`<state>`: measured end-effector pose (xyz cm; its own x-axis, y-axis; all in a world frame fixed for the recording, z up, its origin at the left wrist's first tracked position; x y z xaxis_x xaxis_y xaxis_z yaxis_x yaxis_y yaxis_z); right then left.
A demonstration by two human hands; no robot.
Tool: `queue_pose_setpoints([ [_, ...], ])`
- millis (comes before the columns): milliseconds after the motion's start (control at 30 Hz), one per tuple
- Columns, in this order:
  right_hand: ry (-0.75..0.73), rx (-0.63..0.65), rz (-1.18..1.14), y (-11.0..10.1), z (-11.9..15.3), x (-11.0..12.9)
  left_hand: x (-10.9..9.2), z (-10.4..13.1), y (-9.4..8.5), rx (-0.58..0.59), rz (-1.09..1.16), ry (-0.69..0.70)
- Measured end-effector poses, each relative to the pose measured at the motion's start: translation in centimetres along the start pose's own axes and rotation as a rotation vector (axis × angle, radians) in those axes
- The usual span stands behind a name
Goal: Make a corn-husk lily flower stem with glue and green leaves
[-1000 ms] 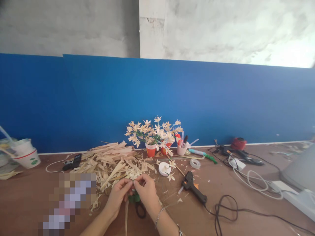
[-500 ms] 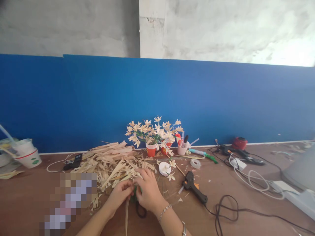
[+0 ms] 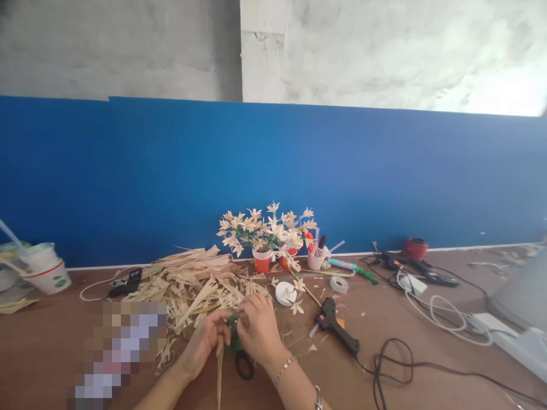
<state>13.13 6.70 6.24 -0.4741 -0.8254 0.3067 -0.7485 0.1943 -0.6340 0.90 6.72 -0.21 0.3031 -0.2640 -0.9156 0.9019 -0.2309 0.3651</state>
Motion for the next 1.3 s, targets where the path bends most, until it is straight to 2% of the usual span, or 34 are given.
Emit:
queue_pose_setpoints([
  [67,0.001,-0.003,0.005,0.0,0.0,0.0,0.1,-0.2,0.1,-0.049,-0.103,0.011],
  [233,-0.009,-0.008,-0.008,0.2,-0.1,0.5,-0.2,-0.2,-0.4,-0.284,-0.254,0.039],
  [333,0.008,0.003,-0.027,0.5,0.0,0.6,-0.4,-0.1,-0.6,-0.333,-0.301,0.065],
  [533,0.124,-0.014,-0.103,0.6,0.0,-0.1,-0.5,0.0,-1.1,-0.356,-0.346,0.11],
  [767,0.267,-0.024,-0.295,1.2,0.1,-1.1,-0.9,0.3,-0.6,-0.338,-0.33,0.112],
  [933,0.171,-0.03,-0.173,0.8,0.2,-0.3,-0.4,0.2,-0.9,-0.378,-0.262,0.065],
  [1067,0.054,0.045,0.015,0.9,0.1,1.2,0.1,0.1,-1.2,-0.408,-0.17,0.035],
  [1167,0.04,0.088,0.11,1.4,0.2,1.5,0.3,0.0,-1.2,-0.405,-0.112,0.013],
  [1300,0.048,0.075,0.177,1.8,0.4,1.3,0.4,0.2,-0.9,-0.4,-0.071,-0.017],
])
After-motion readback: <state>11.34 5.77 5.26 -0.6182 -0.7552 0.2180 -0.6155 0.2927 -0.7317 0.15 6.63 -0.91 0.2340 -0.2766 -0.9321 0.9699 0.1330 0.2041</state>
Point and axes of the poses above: each hand's wrist, its own z-axis away from the middle knuckle, its own y-axis out of the palm, x = y × z, the point moved 6 cm from there along -z, towards the middle knuckle, and after that the axes turned 13 degrees about -y, right-handed, at the moved point
